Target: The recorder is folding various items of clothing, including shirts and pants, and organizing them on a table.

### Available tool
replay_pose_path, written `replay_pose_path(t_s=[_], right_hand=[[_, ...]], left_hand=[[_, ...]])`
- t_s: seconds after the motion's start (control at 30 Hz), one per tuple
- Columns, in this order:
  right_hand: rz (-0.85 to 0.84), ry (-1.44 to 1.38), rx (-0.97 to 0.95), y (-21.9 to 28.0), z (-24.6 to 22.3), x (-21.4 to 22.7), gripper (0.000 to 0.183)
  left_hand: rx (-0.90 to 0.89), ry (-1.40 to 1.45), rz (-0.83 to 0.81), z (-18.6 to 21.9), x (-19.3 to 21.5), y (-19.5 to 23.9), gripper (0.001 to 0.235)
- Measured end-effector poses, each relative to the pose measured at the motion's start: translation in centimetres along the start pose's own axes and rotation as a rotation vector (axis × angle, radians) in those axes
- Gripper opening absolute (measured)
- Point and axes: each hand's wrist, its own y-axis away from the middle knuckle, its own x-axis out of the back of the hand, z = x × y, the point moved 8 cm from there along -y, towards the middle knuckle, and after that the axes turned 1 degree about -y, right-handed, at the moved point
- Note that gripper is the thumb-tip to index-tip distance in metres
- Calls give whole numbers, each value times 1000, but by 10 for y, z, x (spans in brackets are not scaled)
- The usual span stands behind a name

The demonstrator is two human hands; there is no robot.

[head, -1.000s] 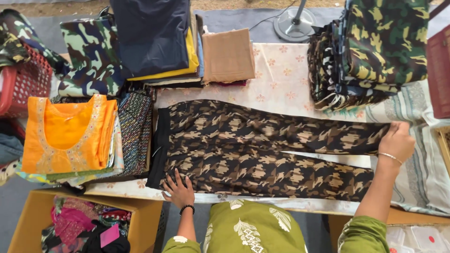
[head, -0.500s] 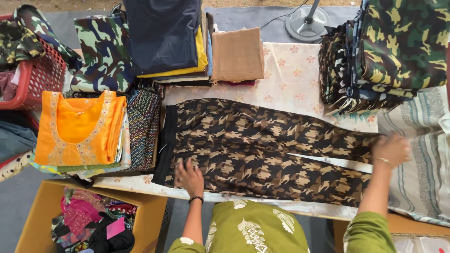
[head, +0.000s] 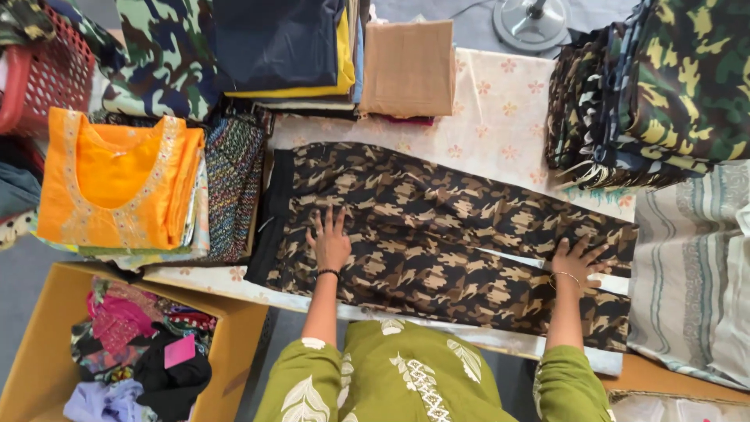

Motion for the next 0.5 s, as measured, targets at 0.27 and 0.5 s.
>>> replay_pose_path(t_s=[0.27,0.5], right_hand=[[101,-31,20,13,-4,16,71],[183,-76,241,57,-131,13,86]], left_hand=[[-16,4,-1,-12,-1,-8,44],[-166,49,130,42,23,-64,35]])
